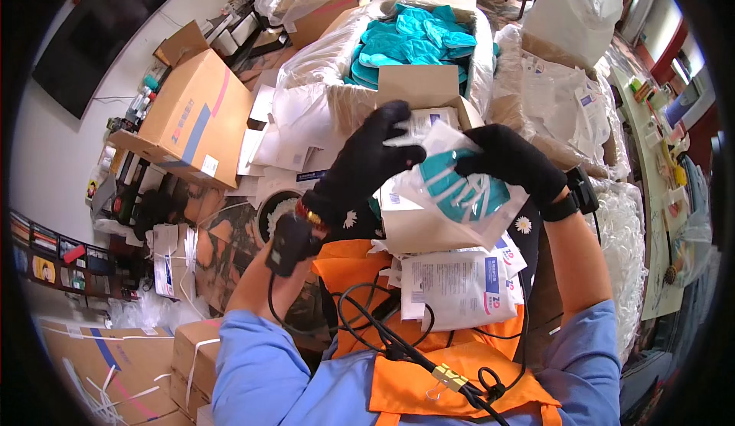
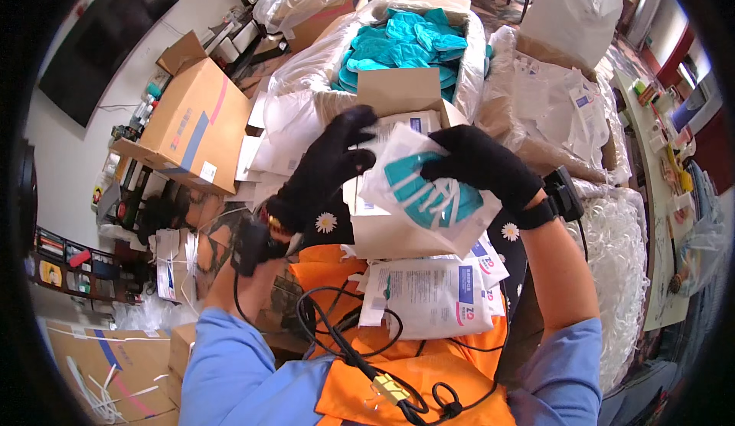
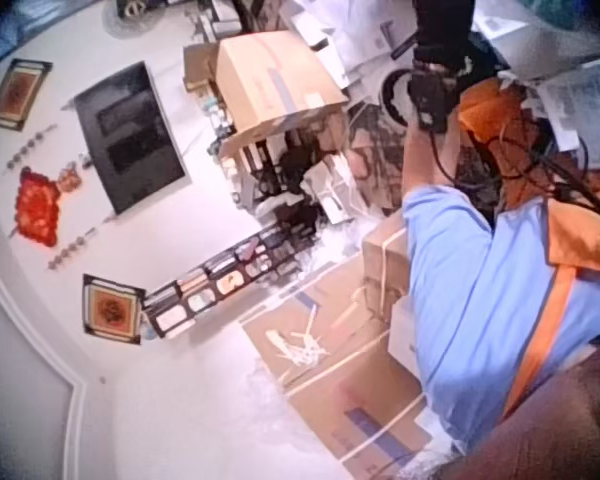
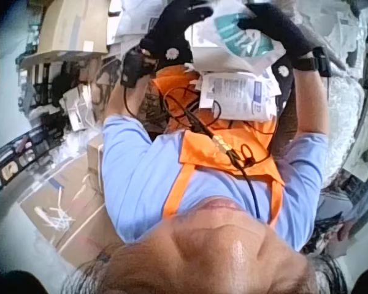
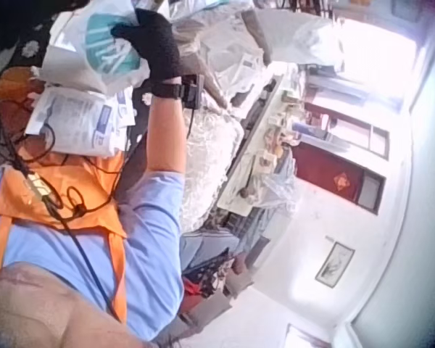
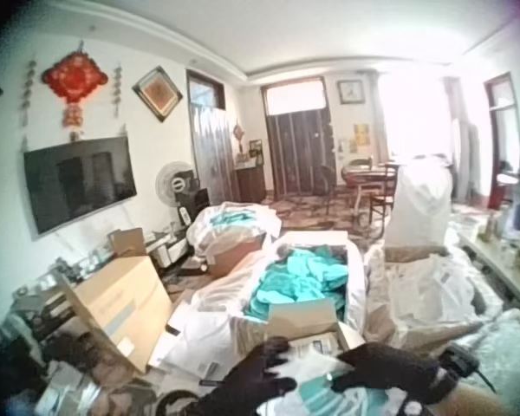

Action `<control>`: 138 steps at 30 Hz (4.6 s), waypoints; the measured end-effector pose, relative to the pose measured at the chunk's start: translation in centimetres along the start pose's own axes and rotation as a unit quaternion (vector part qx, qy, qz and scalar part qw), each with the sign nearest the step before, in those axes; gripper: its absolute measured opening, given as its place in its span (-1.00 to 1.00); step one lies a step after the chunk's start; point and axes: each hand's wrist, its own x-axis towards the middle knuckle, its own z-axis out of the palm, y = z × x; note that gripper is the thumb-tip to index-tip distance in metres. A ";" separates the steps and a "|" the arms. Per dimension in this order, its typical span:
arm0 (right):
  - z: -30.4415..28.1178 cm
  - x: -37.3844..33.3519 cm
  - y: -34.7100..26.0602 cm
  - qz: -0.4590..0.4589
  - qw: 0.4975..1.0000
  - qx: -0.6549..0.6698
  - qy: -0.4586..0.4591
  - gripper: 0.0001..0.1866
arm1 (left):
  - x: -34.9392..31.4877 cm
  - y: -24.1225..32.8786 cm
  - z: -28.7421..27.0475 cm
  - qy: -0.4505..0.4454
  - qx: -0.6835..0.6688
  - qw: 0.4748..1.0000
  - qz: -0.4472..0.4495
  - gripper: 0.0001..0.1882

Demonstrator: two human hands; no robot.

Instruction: Packing individual face masks into a small cardboard box.

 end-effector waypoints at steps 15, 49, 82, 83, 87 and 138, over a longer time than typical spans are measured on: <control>6.2 -1.8 -0.6 -0.155 0.976 -0.087 0.124 -0.84 | -1.1 -1.2 4.7 -0.067 -0.039 0.997 0.007 -0.80; 2.1 -3.2 0.1 -0.153 0.936 -0.163 0.273 -0.60 | 7.2 -7.8 1.5 -0.046 0.487 0.871 0.049 -0.51; 1.1 3.1 -2.9 -0.149 0.980 -0.048 0.122 -0.71 | 2.1 1.5 0.4 0.092 0.106 0.989 0.050 -0.71; 1.0 3.2 -2.9 -0.172 0.976 -0.061 0.121 -0.70 | 2.2 1.8 0.4 0.083 0.122 0.988 0.034 -0.71; 1.5 3.8 -3.2 -0.206 0.972 -0.031 0.114 -0.76 | 2.6 2.4 0.4 0.048 0.262 0.962 0.057 -0.74; 3.1 -0.5 -2.5 -0.191 0.947 -0.171 0.195 -0.42 | 5.2 -6.6 0.1 -0.160 0.611 0.775 -0.014 -0.50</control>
